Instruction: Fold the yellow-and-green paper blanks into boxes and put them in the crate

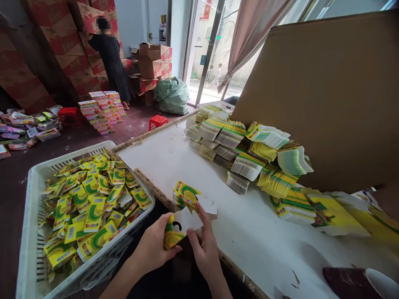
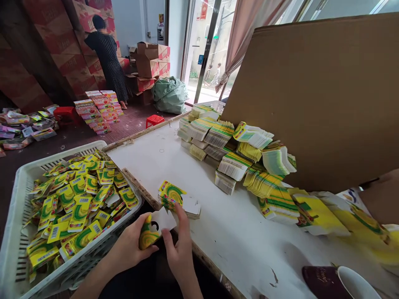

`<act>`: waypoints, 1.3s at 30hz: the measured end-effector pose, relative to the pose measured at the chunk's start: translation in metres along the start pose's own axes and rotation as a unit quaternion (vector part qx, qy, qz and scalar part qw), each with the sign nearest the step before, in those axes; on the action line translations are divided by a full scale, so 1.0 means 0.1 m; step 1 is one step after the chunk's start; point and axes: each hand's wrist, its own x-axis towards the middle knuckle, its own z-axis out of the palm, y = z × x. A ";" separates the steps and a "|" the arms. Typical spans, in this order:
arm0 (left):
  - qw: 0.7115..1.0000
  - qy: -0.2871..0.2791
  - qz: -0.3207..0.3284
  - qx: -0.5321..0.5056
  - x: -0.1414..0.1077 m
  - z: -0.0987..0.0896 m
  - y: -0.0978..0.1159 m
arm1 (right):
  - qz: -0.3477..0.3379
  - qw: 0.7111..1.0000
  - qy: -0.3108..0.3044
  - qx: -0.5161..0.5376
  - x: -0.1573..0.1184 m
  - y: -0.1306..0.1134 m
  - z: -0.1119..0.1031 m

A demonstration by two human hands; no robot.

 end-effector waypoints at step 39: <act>0.987 0.103 0.063 0.102 0.05 -0.09 -0.16 | 0.017 0.983 -0.175 -0.046 0.16 -0.08 0.05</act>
